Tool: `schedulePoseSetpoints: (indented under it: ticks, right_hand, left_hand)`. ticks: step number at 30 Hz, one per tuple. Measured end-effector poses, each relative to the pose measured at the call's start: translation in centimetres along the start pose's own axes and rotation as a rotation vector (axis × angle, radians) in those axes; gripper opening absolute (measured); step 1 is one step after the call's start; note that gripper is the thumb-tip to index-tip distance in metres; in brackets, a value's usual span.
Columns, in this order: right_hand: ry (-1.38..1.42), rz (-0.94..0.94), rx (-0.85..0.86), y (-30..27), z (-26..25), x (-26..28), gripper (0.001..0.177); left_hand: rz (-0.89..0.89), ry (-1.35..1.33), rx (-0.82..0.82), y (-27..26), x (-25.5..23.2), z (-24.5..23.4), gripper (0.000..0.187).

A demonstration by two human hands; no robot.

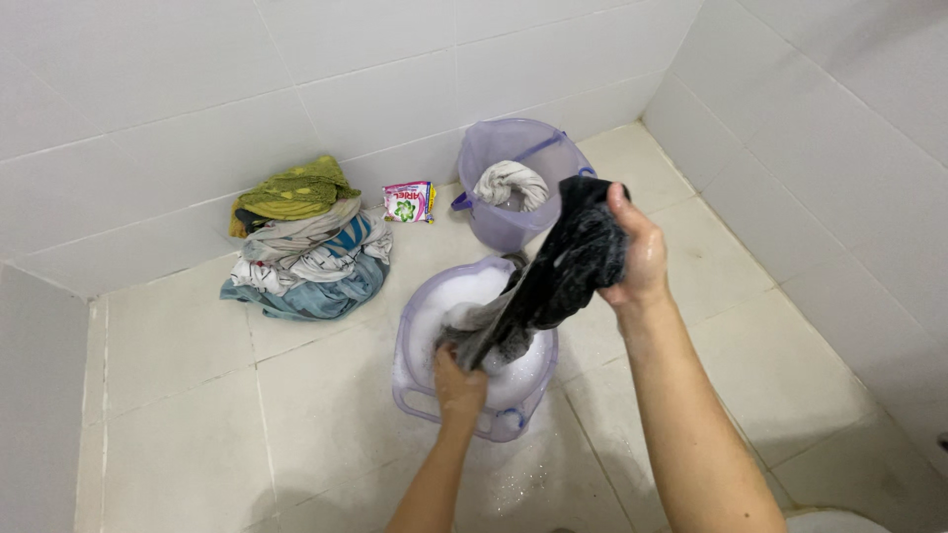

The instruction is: The person washes clothes in a bucket by hand, rubbing and scrubbing the fabric in soapy water.

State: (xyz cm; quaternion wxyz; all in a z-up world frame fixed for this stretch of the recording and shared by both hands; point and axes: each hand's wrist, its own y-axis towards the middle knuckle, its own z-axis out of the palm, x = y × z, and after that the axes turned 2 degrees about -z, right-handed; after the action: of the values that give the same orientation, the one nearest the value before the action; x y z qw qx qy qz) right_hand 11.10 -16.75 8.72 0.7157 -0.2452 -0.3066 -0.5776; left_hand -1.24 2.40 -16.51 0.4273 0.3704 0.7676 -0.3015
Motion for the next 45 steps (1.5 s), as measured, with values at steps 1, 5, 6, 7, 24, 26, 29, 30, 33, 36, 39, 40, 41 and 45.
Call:
schedulePoseSetpoints:
  ticks: [1,5,6,7,24,26,29,30,33,36,39,40,41,45]
  right_hand:
    - [-0.003,-0.029,-0.008,0.0,-0.5,0.3,0.044]
    - [-0.010,-0.096,-0.005,-0.2,-2.0,1.1,0.046]
    - [-0.008,-0.094,-0.004,-0.3,-2.3,1.2,0.046]
    - [-0.005,-0.099,-0.060,-0.4,-2.5,1.3,0.045]
    - [-0.322,0.048,-0.568,1.1,-9.7,-4.1,0.023]
    - [-0.743,0.153,-0.436,1.0,-10.5,-6.2,0.029]
    - [-1.026,0.325,-0.255,0.2,-9.4,-9.2,0.047]
    - [-1.025,0.331,-0.256,0.0,-8.8,-10.3,0.047]
    - [-1.482,0.502,-0.090,-1.0,-7.9,-13.0,0.083]
    - [-1.592,0.442,0.220,-2.0,-7.3,-16.0,0.121]
    - [-1.766,0.692,0.371,-2.1,-6.3,-18.4,0.119]
    - [-1.785,0.716,0.387,-2.2,-6.2,-19.0,0.116]
    - [-1.801,0.731,0.407,-2.1,-6.3,-19.6,0.113]
    - [-1.865,0.794,0.471,-1.9,-7.9,-21.8,0.102]
  left_hand:
    - [-0.097,0.022,0.144,1.2,1.7,-0.1,0.040]
    - [0.076,0.006,0.119,6.0,5.3,-1.1,0.034]
    - [0.166,0.059,0.121,7.4,5.0,-1.9,0.033]
    - [0.256,0.112,0.123,8.4,4.2,-2.7,0.033]
    - [0.180,-0.090,0.602,9.8,-15.4,-11.8,0.055]
    - [0.094,0.099,0.639,10.4,-13.5,-10.8,0.055]
    - [0.011,0.392,0.614,10.8,-9.9,-8.7,0.055]
    - [0.019,0.493,0.554,10.8,-8.7,-8.1,0.055]
    - [-0.068,0.683,0.740,9.4,-6.5,-5.7,0.081]
    - [-0.113,0.916,0.955,7.1,-5.6,-3.5,0.078]
    - [-0.035,1.032,1.111,6.1,-3.9,-1.8,0.077]
    - [-0.105,1.006,1.088,6.0,-3.0,-1.2,0.078]
    - [-0.172,0.980,1.057,6.4,-2.1,-0.6,0.081]
    - [0.025,1.201,1.161,7.6,2.7,2.9,0.064]
